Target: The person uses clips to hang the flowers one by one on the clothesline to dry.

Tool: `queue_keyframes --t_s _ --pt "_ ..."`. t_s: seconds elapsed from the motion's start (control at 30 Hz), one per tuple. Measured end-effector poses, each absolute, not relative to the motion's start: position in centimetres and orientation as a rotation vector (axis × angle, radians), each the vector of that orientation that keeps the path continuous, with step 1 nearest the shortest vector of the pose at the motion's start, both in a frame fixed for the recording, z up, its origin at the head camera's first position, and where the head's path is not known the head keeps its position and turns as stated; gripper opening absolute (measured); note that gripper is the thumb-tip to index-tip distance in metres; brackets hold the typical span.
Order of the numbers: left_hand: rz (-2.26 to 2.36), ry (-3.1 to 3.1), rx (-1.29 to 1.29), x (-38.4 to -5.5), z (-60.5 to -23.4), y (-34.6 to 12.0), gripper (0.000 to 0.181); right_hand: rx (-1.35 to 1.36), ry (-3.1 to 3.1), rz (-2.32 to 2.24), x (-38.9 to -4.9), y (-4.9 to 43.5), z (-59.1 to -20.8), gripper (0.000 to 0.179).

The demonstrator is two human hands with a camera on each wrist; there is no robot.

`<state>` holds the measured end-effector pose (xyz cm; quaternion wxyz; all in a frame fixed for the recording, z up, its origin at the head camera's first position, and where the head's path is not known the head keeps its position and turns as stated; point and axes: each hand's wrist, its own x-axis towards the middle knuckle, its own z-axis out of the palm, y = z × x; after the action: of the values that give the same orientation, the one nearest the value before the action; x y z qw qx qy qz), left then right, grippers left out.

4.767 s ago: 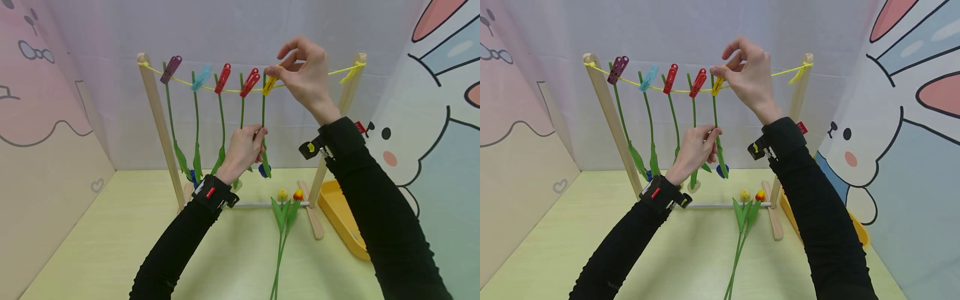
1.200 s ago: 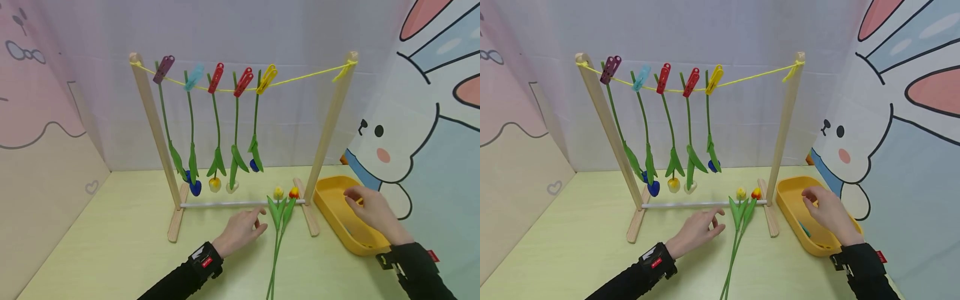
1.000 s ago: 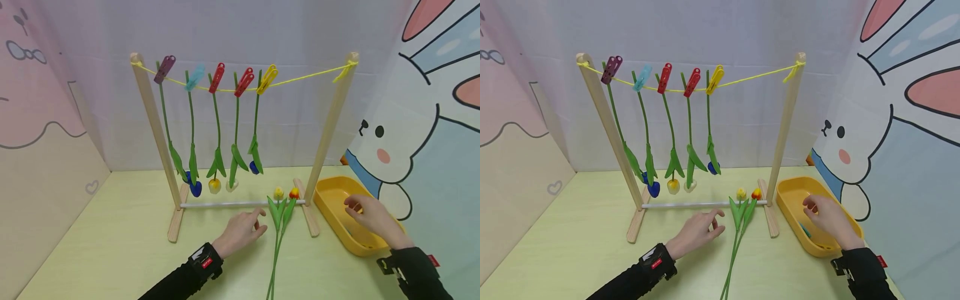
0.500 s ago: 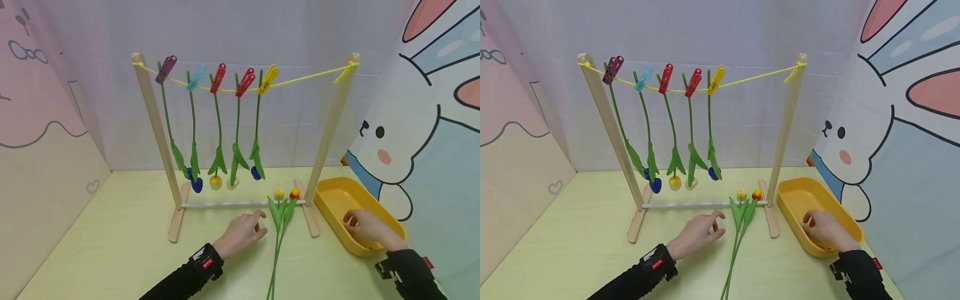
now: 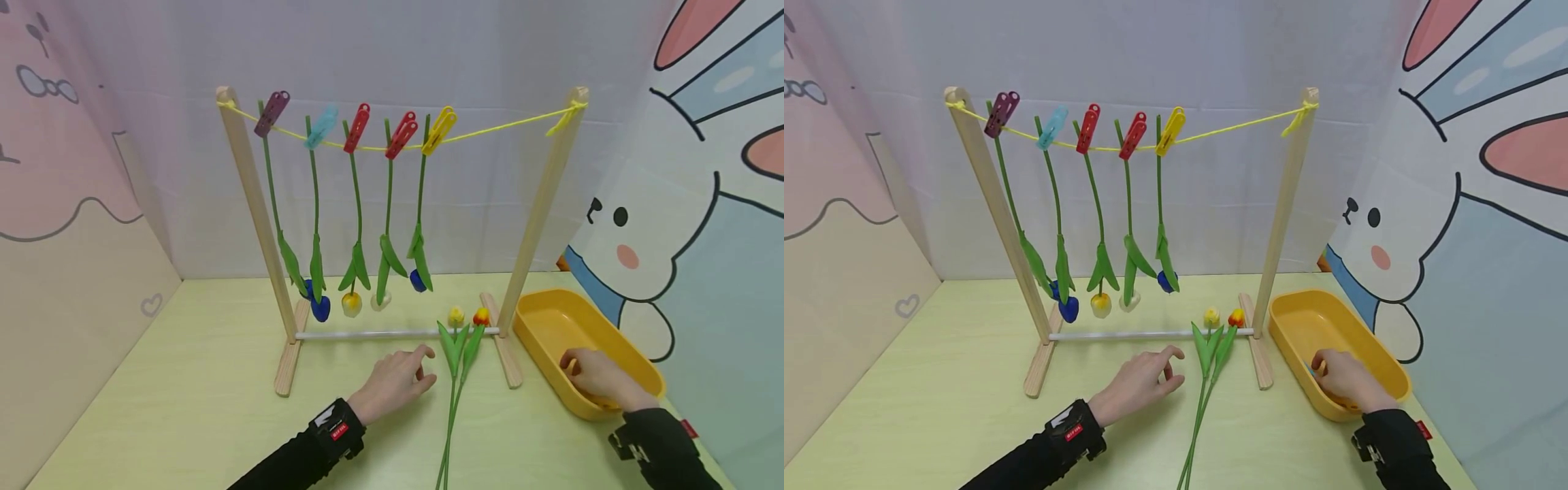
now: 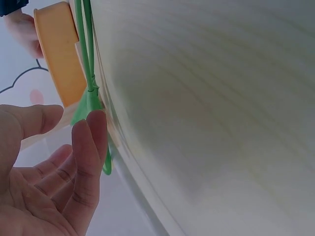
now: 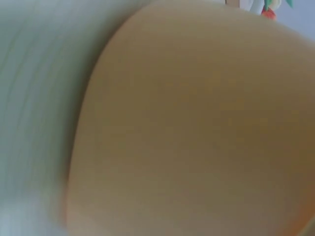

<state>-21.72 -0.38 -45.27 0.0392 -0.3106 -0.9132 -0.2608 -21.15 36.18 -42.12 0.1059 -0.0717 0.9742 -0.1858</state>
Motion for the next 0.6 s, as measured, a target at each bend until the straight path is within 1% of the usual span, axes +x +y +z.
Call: queue_keyframes --t_s 0.6 --pt "-0.793 -2.809 -0.937 -21.73 -45.35 -0.54 0.032 -0.131 2.843 -0.559 -21.19 35.56 -42.16 0.017"
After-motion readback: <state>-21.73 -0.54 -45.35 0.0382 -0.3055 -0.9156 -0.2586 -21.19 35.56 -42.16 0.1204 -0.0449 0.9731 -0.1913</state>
